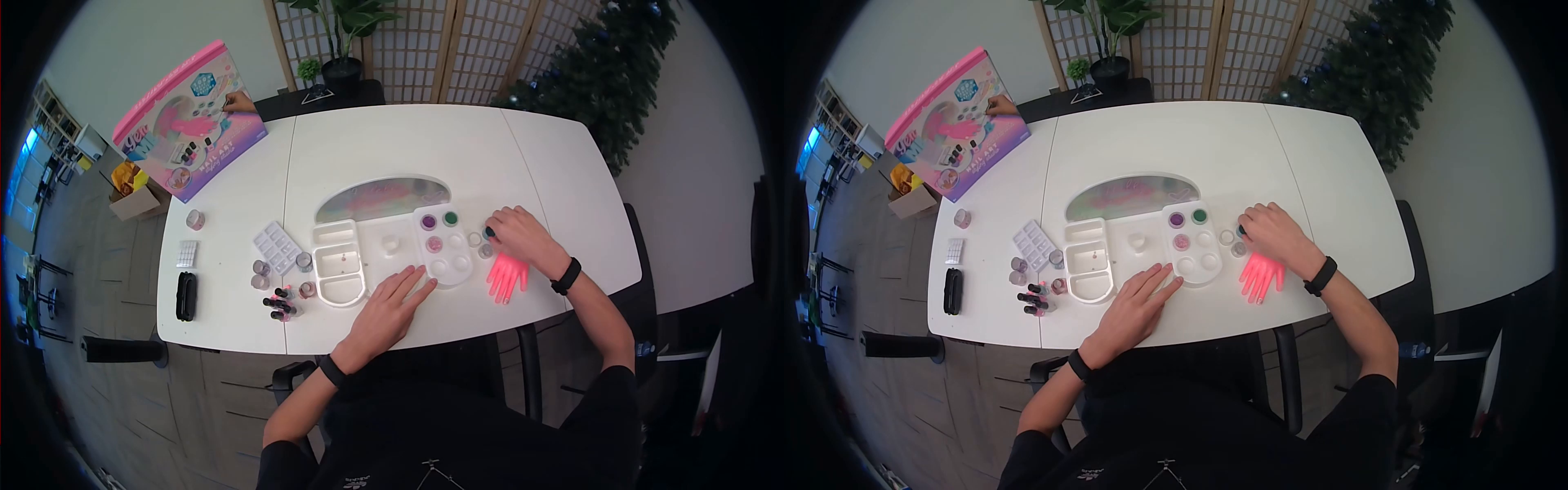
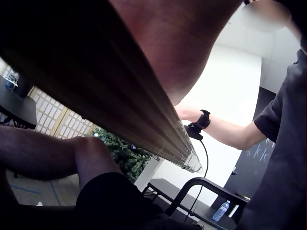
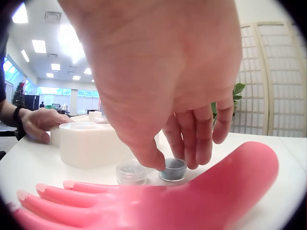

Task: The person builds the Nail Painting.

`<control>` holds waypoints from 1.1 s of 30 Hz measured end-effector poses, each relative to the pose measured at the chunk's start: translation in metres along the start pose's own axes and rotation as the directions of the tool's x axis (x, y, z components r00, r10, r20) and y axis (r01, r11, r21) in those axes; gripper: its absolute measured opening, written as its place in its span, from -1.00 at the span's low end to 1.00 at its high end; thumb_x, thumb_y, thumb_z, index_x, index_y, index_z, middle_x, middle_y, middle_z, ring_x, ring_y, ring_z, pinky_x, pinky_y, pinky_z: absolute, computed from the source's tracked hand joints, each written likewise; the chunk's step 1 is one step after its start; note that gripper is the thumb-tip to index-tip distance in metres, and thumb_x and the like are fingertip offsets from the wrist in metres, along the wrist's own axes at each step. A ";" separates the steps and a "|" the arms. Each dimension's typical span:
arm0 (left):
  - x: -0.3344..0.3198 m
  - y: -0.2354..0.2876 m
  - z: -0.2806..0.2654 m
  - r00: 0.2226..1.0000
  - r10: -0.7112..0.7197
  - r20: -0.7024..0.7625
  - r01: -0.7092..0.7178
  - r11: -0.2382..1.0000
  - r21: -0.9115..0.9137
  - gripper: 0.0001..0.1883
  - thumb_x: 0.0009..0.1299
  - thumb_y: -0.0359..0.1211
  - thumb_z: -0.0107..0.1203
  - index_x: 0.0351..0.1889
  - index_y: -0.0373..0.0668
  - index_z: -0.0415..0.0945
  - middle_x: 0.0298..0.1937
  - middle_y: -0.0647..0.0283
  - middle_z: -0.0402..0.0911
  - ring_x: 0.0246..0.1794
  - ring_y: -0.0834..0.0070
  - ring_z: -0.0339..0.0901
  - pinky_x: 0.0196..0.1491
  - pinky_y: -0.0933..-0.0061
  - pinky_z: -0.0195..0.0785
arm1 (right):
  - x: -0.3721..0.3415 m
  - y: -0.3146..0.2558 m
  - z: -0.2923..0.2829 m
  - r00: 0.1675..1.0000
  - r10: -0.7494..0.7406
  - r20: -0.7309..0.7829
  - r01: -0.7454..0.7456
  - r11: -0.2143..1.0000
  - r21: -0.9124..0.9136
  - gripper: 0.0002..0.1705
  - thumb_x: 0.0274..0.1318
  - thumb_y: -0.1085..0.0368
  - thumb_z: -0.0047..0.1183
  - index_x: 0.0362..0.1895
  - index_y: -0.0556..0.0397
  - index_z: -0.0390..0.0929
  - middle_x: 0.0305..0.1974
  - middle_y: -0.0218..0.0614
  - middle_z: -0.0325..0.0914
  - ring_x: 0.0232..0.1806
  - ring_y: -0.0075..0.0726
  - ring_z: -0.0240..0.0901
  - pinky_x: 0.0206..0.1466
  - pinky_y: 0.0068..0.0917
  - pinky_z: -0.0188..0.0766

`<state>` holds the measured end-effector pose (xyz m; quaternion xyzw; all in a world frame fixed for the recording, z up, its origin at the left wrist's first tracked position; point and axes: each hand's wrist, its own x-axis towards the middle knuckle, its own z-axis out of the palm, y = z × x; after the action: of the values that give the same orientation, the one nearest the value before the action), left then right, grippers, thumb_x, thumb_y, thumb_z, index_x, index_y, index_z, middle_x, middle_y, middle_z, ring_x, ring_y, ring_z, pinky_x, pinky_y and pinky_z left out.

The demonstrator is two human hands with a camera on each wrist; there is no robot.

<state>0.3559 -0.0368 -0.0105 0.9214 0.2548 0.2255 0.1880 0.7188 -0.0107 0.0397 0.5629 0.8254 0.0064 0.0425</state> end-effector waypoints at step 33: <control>0.001 -0.001 -0.001 1.000 0.008 0.018 -0.008 1.000 0.004 -0.21 0.37 -0.63 0.11 0.64 -0.10 0.38 0.68 -0.01 0.34 0.66 -0.02 0.32 0.63 -0.03 0.24 | -0.018 -0.031 -0.007 0.999 0.042 0.005 -0.042 0.997 0.067 -0.66 0.23 0.15 0.39 -0.02 0.07 0.70 -0.14 -0.25 0.71 0.05 -0.13 0.63 0.22 -0.18 0.42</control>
<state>0.3559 -0.0353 -0.0099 0.9248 0.2499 0.2173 0.1873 0.6960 -0.0383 0.0460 0.5814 0.8129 -0.0215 0.0250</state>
